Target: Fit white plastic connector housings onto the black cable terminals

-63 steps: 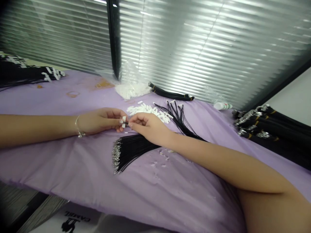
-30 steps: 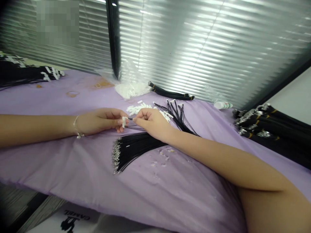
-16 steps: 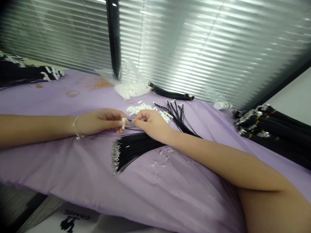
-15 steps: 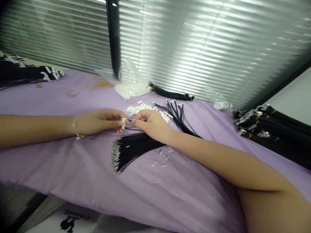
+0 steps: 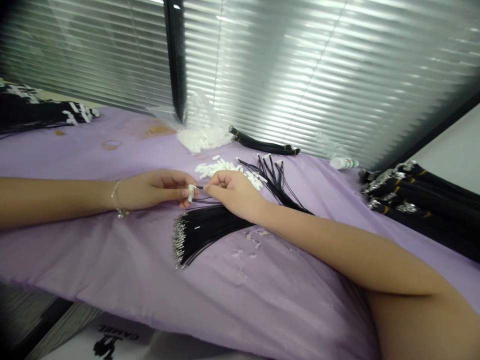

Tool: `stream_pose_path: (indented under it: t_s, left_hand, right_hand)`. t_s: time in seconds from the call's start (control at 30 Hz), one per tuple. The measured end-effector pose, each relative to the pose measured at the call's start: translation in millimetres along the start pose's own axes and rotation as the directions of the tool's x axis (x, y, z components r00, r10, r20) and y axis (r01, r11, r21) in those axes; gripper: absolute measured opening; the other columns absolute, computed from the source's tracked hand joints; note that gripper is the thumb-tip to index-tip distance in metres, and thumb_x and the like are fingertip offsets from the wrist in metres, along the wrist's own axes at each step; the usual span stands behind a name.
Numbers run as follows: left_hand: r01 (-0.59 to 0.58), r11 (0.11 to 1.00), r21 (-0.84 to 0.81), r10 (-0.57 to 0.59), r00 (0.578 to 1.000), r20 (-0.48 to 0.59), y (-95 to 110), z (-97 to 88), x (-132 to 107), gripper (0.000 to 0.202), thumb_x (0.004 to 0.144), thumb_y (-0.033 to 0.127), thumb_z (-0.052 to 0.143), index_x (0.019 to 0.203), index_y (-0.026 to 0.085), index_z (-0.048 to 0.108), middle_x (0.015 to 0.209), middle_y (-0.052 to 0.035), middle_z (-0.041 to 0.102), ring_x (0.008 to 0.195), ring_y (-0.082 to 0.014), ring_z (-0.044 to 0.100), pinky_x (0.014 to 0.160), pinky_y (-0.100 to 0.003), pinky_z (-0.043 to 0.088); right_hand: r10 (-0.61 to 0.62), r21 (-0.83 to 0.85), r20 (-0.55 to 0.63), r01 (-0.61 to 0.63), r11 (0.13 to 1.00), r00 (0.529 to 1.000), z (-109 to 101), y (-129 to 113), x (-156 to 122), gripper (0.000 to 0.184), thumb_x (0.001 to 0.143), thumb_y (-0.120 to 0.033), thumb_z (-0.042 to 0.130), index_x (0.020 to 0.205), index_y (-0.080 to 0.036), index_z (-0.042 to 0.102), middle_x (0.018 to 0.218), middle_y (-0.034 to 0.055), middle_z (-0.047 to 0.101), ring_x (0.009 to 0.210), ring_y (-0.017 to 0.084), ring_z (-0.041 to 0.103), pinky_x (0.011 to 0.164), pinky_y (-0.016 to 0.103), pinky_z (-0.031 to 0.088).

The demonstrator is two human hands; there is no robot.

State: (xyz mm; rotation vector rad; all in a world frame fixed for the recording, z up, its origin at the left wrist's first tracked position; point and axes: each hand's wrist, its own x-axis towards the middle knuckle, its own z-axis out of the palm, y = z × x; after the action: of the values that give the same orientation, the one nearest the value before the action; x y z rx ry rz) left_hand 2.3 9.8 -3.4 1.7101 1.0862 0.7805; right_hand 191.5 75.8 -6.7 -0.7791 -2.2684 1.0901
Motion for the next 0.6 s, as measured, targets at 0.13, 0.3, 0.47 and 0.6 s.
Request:
stream_pose_path:
  t_s: [0.13,0.3,0.47,0.6]
  left_hand:
    - [0.007,1.000,0.030,-0.007,1.000,-0.008,0.5,1.0,0.0,0.013,0.084,0.013,0.046,0.091,0.007,0.054,0.070,-0.0011,0.058,0.066,-0.0070,0.055,0.067,-0.019,0.046]
    - [0.010,0.999,0.034,-0.009,1.000,-0.013,1.6,2.3,0.3,0.011,0.083,0.014,0.048,0.089,0.008,0.055,0.068,-0.0003,0.056,0.063,-0.0069,0.053,0.065,-0.018,0.046]
    - [0.038,0.998,0.046,-0.037,0.999,-0.028,1.0,2.7,0.2,0.012,0.081,0.015,0.049,0.088,0.009,0.056,0.068,-0.0003,0.055,0.062,-0.0072,0.053,0.063,-0.018,0.045]
    - [0.029,0.998,0.059,-0.029,1.000,-0.009,0.7,2.6,-0.2,0.010,0.079,0.018,0.052,0.080,0.009,0.056,0.065,-0.0004,0.054,0.061,-0.0081,0.052,0.062,-0.019,0.044]
  right_hand:
    - [-0.011,-0.073,-0.015,0.010,0.997,1.000,1.0,-4.5,-2.4,0.018,0.074,-0.030,0.054,0.065,-0.014,0.052,0.049,-0.0052,0.040,0.045,0.004,0.033,0.043,0.018,0.025]
    - [-0.038,-0.125,-0.018,0.036,0.991,0.999,3.2,-7.5,-5.9,0.014,0.073,-0.025,0.054,0.064,-0.014,0.052,0.051,-0.0051,0.041,0.045,0.004,0.032,0.043,0.018,0.023]
    - [-0.060,-0.165,-0.038,0.053,0.985,0.997,5.5,-6.2,-6.8,0.013,0.073,-0.024,0.053,0.065,-0.014,0.052,0.053,-0.0048,0.043,0.047,0.004,0.035,0.045,0.018,0.026]
    - [-0.083,-0.193,-0.041,0.074,0.978,0.996,7.1,-4.8,-6.7,0.012,0.073,-0.024,0.054,0.067,-0.014,0.053,0.054,-0.0046,0.045,0.049,0.005,0.036,0.045,0.018,0.027]
